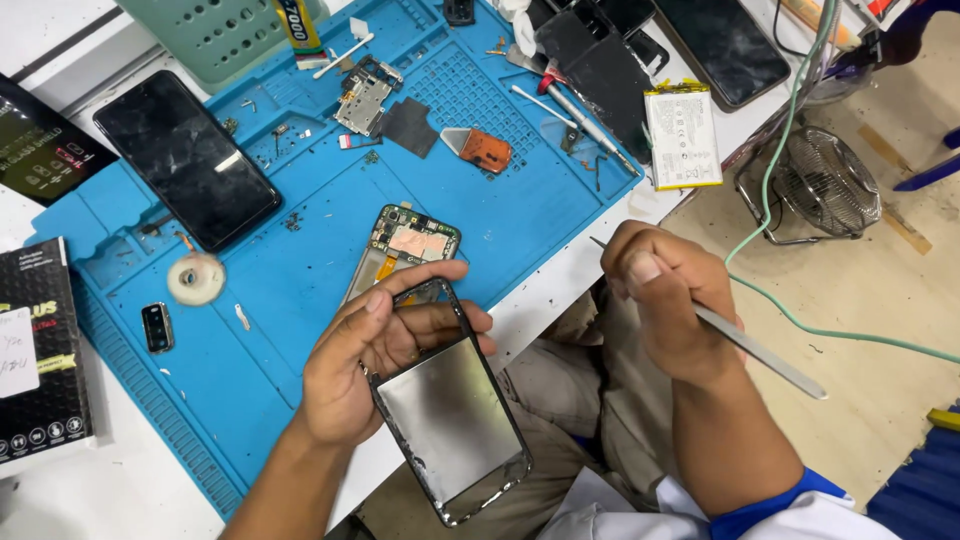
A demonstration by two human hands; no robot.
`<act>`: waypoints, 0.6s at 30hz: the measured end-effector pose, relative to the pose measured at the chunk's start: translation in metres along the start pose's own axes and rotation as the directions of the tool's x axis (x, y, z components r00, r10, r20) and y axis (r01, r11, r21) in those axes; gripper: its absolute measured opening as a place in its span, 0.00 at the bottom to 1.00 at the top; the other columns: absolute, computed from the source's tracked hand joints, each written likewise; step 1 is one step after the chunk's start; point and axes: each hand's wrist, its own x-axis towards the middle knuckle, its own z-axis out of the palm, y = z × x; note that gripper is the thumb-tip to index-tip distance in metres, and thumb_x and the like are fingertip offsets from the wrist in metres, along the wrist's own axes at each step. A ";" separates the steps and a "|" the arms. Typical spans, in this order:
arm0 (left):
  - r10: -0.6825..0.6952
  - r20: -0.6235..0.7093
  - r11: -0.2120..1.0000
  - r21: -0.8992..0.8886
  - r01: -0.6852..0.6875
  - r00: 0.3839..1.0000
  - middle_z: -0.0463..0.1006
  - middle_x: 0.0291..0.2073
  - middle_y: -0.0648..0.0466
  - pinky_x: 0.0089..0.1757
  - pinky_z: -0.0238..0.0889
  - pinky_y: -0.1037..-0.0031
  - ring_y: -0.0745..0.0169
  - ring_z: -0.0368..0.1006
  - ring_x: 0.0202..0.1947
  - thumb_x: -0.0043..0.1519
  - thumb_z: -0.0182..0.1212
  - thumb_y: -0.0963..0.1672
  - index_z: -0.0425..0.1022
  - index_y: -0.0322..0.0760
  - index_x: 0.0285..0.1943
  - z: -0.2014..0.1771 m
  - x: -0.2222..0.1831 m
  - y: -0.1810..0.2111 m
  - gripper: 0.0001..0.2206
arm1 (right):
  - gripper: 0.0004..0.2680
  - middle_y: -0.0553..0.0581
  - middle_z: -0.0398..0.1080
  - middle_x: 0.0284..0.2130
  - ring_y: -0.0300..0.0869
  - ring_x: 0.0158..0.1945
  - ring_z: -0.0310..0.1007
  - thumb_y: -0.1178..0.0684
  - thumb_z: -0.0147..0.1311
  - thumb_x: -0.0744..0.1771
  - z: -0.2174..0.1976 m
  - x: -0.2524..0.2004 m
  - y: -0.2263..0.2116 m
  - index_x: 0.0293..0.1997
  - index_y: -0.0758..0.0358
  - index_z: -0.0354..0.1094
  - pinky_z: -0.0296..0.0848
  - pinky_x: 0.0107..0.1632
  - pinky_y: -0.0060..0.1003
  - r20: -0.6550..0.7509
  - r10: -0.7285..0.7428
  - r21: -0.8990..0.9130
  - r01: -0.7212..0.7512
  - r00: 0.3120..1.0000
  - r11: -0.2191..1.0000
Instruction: Disassembling a mobile phone frame using tweezers at a repair station
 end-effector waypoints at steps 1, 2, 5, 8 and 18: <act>-0.001 -0.006 1.000 -0.001 0.001 1.000 0.78 0.49 0.26 0.48 0.73 0.49 0.28 0.77 0.49 0.68 0.49 0.50 0.60 0.19 0.72 -0.001 -0.001 0.000 0.30 | 0.14 0.57 0.58 0.23 0.42 0.27 0.55 0.49 0.37 0.72 -0.005 0.001 -0.001 0.25 0.61 0.52 0.56 0.34 0.34 0.002 0.004 0.004 -0.004 1.000 1.000; 0.000 -0.014 1.000 -0.002 0.000 1.000 0.78 0.49 0.25 0.47 0.73 0.49 0.27 0.77 0.49 0.68 0.49 0.50 0.60 0.20 0.72 -0.001 0.000 0.000 0.30 | 0.16 0.57 0.58 0.22 0.40 0.25 0.55 0.47 0.38 0.72 -0.011 0.002 -0.002 0.23 0.61 0.53 0.54 0.32 0.33 0.066 0.014 -0.038 -0.011 0.998 0.999; 0.003 -0.022 1.000 0.001 -0.003 1.000 0.78 0.49 0.25 0.47 0.73 0.49 0.26 0.77 0.50 0.68 0.49 0.50 0.60 0.20 0.71 -0.002 0.000 0.000 0.29 | 0.16 0.56 0.60 0.21 0.39 0.24 0.57 0.47 0.46 0.70 -0.030 0.007 -0.006 0.21 0.62 0.56 0.55 0.30 0.32 0.187 0.017 -0.108 0.003 0.982 0.994; 0.009 -0.019 1.000 0.002 -0.009 1.000 0.77 0.49 0.26 0.47 0.72 0.48 0.26 0.77 0.50 0.68 0.48 0.50 0.60 0.20 0.71 -0.003 0.001 0.000 0.29 | 0.10 0.55 0.64 0.23 0.40 0.27 0.63 0.54 0.57 0.65 -0.050 0.009 -0.011 0.23 0.62 0.62 0.62 0.34 0.32 0.289 0.053 -0.222 0.013 0.956 0.975; 0.005 -0.021 1.000 0.000 -0.005 1.000 0.78 0.49 0.25 0.47 0.72 0.47 0.25 0.77 0.50 0.67 0.50 0.51 0.60 0.20 0.71 -0.004 0.001 -0.001 0.30 | 0.05 0.66 0.74 0.46 0.48 0.46 0.74 0.64 0.58 0.73 -0.107 0.000 0.015 0.53 0.72 0.77 0.69 0.48 0.36 0.040 0.095 -0.711 -0.038 0.995 0.702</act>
